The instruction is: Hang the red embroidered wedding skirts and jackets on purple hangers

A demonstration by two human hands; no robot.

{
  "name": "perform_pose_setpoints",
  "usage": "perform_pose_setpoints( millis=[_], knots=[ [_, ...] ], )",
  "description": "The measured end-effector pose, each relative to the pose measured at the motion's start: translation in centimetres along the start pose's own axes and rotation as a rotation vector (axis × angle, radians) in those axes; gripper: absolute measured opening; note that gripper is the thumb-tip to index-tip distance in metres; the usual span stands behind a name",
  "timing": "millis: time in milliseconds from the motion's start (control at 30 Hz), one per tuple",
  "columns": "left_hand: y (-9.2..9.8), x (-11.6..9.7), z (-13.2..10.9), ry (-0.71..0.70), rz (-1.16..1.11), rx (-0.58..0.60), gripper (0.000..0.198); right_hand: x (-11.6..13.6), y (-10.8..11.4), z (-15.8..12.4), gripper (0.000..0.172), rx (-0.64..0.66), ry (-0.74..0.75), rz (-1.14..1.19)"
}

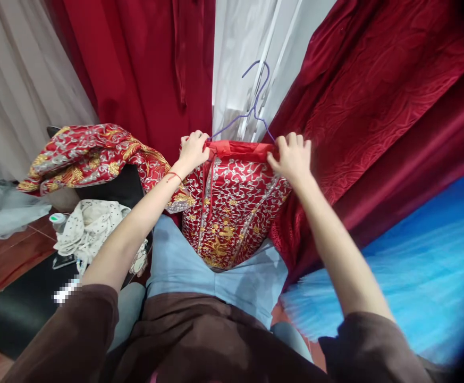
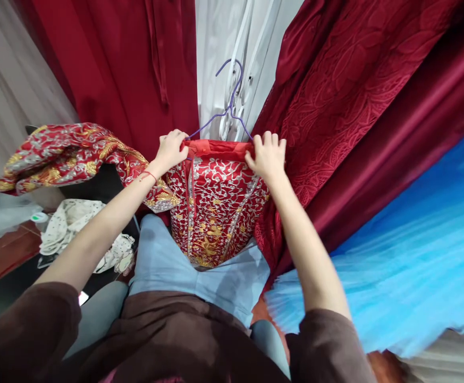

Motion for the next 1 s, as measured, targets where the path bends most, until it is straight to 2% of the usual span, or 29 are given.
perform_pose_setpoints(
  millis=[67,133,200,267,400,500,567,667,800,900,1000],
  knots=[
    [-0.3,2.0,0.2,0.099,-0.050,-0.063,0.038,-2.7,0.7,-0.3,0.040,0.129,0.102,-0.116],
    [-0.8,4.2,0.2,0.144,-0.118,-0.091,0.043,-4.8,1.0,-1.3,0.039,0.200,0.167,-0.169],
    [-1.2,5.8,0.1,0.124,-0.169,-0.089,0.048,-6.1,1.1,-2.2,0.037,0.207,0.174,-0.193],
    [-1.2,6.7,-0.1,0.079,-0.183,-0.087,0.047,-6.9,1.1,-2.8,0.035,0.209,0.141,-0.196],
    [-1.0,6.2,0.2,0.065,-0.160,-0.074,0.042,-7.7,1.1,-2.9,0.030,0.285,0.076,-0.100],
    [-1.6,5.4,0.8,0.125,-0.133,-0.008,0.048,-8.1,1.3,-3.0,0.030,0.316,0.039,0.032],
    [-2.0,5.2,1.0,0.168,-0.113,-0.006,0.047,-8.3,1.4,-3.2,0.033,0.312,0.022,0.110],
    [-2.2,5.1,0.8,0.203,-0.095,-0.071,0.039,-8.3,1.3,-3.5,0.036,0.300,0.022,0.180],
    [-1.8,5.8,0.3,0.247,-0.096,-0.147,0.031,-8.0,1.1,-3.9,0.031,0.291,0.037,0.156],
    [-1.4,7.1,0.4,0.305,-0.187,-0.194,0.029,-7.8,1.0,-4.1,0.026,0.267,0.044,0.126],
    [-1.0,8.3,0.9,0.366,-0.344,-0.219,0.017,-7.9,0.9,-4.3,0.026,0.241,0.039,0.124]
  ],
)
Point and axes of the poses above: each hand's wrist, its own z-axis towards the middle knuckle, its own y-axis out of the back of the hand, x = y × z, the point moved 4 cm from there along z, towards the middle knuckle, and after that the axes turned 7 degrees about z, right-handed, at the moved point
